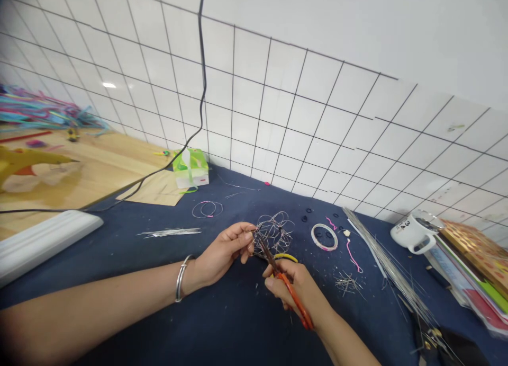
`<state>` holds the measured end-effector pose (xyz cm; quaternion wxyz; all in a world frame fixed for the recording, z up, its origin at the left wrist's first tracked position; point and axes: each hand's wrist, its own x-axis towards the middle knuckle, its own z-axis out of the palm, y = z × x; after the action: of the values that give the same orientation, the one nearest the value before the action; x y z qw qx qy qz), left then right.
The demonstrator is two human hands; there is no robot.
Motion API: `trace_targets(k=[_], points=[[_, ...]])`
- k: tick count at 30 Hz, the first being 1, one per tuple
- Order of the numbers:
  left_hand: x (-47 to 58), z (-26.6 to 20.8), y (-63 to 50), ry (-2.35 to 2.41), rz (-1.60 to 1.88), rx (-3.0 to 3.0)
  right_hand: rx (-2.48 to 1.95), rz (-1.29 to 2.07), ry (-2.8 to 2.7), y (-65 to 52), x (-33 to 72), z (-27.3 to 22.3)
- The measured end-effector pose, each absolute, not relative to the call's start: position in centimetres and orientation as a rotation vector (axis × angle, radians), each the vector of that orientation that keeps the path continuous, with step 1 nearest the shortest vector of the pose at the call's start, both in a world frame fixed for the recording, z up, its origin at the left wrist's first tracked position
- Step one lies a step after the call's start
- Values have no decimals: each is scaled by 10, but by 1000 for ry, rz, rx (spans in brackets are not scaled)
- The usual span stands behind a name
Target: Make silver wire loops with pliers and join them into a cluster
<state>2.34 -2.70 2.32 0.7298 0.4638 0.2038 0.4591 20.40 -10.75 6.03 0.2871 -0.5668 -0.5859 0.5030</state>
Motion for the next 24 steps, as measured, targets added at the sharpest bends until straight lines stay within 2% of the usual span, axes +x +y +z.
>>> trace_targets(k=[13,24], points=[[24,22,-27,479,1025,1031,-1334,1596,-1342,-115,199,57],[26,28,-34,454,989,957,-1452,1316,-1489,-117,185,54]])
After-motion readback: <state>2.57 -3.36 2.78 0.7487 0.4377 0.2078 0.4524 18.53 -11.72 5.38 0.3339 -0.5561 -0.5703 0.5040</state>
